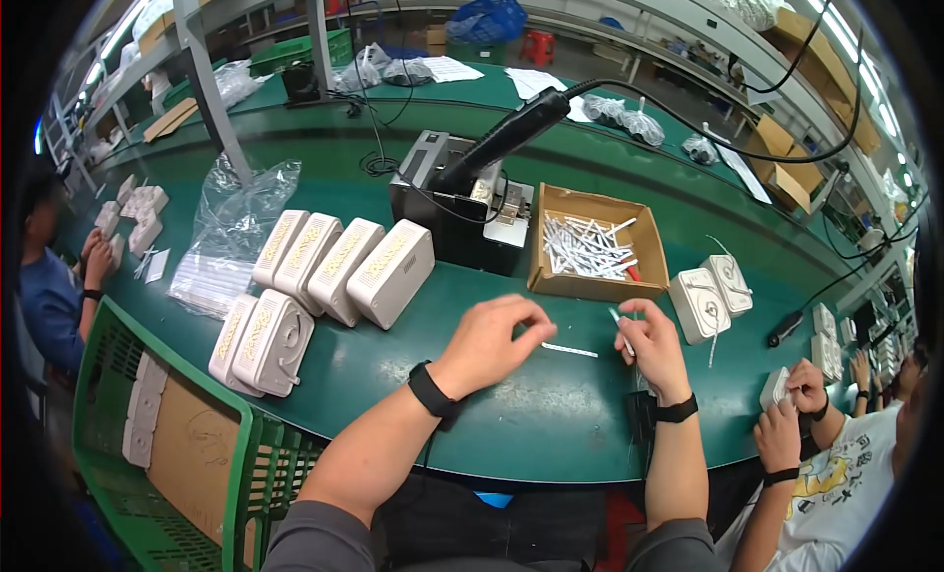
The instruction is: The person takes a white plastic housing from a green crate, places it on the table, and picks up a white strip. They press the strip into the housing by hand, then set the completed unit aside on the table.
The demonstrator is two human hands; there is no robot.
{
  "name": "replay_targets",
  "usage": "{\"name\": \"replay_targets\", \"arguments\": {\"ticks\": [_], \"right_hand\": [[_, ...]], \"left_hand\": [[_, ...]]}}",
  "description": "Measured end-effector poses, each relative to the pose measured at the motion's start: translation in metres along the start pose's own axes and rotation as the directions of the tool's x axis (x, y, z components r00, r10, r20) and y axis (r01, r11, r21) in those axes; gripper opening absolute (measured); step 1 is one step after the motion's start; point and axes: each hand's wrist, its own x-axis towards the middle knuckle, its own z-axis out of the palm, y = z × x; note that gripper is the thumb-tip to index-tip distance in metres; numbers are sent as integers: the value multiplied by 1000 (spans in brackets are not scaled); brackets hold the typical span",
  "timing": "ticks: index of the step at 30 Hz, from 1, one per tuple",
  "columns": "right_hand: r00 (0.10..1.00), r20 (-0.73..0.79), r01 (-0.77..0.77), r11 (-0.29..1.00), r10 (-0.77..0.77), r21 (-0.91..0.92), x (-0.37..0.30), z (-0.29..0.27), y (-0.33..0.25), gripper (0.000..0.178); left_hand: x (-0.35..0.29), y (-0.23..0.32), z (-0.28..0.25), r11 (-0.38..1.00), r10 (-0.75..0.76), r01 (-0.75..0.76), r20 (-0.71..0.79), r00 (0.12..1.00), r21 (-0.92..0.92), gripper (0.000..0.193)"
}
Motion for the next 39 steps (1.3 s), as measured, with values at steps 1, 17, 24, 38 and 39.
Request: {"name": "replay_targets", "arguments": {"ticks": [1, 17, 24, 38, 39], "right_hand": [[997, -53, 58, 997, -61, -56, -2, -2, -1, 19], [915, -225, 324, 942, -336, -89, -11, 9, -1, 31], [910, -253, 314, 945, -327, -91, -14, 4, -7, 32], [872, -278, 395, 915, -403, -88, -16, 5, -13, 32], [872, -277, 392, 915, -403, -96, -17, 4, -13, 32]], "left_hand": [[2, 2, -1, 995, 76, -68, -108, 991, 74, 18], [-11, 25, -51, 732, -71, 320, -400, 914, 601, 57], [-47, 28, -55, 703, -5, 221, -306, 952, 675, 74], [-66, 58, -29, 896, -70, -40, 230, 971, 442, 76], [-60, 63, -23, 924, -10, -125, 347, 938, 362, 74]]}}
